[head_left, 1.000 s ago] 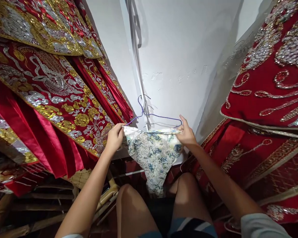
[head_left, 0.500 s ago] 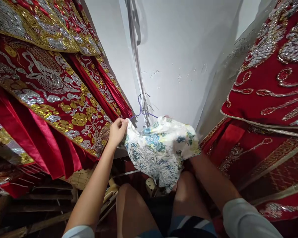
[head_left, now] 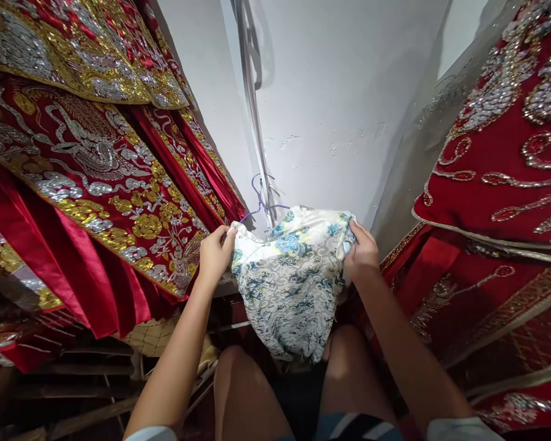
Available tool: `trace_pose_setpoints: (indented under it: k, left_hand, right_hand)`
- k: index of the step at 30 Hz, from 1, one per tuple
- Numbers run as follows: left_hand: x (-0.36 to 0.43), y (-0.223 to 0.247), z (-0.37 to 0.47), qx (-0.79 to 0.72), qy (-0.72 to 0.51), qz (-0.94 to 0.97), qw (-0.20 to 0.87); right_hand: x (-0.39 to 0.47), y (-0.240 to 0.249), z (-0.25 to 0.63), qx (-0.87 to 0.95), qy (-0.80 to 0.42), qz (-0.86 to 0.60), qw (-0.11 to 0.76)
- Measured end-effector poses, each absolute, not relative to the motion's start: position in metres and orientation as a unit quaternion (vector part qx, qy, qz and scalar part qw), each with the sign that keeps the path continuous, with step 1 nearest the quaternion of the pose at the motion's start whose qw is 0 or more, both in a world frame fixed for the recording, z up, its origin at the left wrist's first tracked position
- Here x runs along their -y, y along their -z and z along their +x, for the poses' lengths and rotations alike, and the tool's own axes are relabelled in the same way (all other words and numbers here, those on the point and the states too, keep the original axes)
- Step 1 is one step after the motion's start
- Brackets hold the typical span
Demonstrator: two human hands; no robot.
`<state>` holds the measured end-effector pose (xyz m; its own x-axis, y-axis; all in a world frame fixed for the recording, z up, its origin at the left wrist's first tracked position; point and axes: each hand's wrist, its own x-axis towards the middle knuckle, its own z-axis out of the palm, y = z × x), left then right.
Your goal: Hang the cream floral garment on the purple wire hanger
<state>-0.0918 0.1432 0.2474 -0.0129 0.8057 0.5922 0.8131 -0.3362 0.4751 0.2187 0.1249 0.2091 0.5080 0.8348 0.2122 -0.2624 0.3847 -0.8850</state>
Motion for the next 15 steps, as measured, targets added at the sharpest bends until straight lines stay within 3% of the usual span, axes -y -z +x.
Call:
trace_pose_setpoints:
  k: [4,7,9,15]
  left_hand:
    - [-0.154,-0.246,-0.091,0.611,0.399,-0.683,0.033]
    - [-0.162,-0.237,-0.085,0.598,0.401,-0.694,0.020]
    - [-0.167,-0.233,-0.080,0.591,0.387,-0.708,0.011]
    - [-0.174,-0.233,-0.084,0.642,0.330,-0.691,0.035]
  right_hand:
    - [-0.091,-0.236,0.198,0.414,-0.414,-0.414,0.697]
    - [-0.056,-0.241,0.181,0.504,-0.489,-0.389,0.597]
    - [-0.049,-0.243,0.177,0.522,-0.497,-0.364,0.590]
    - [-0.079,-0.257,0.201,0.611,-0.316,-0.389,0.613]
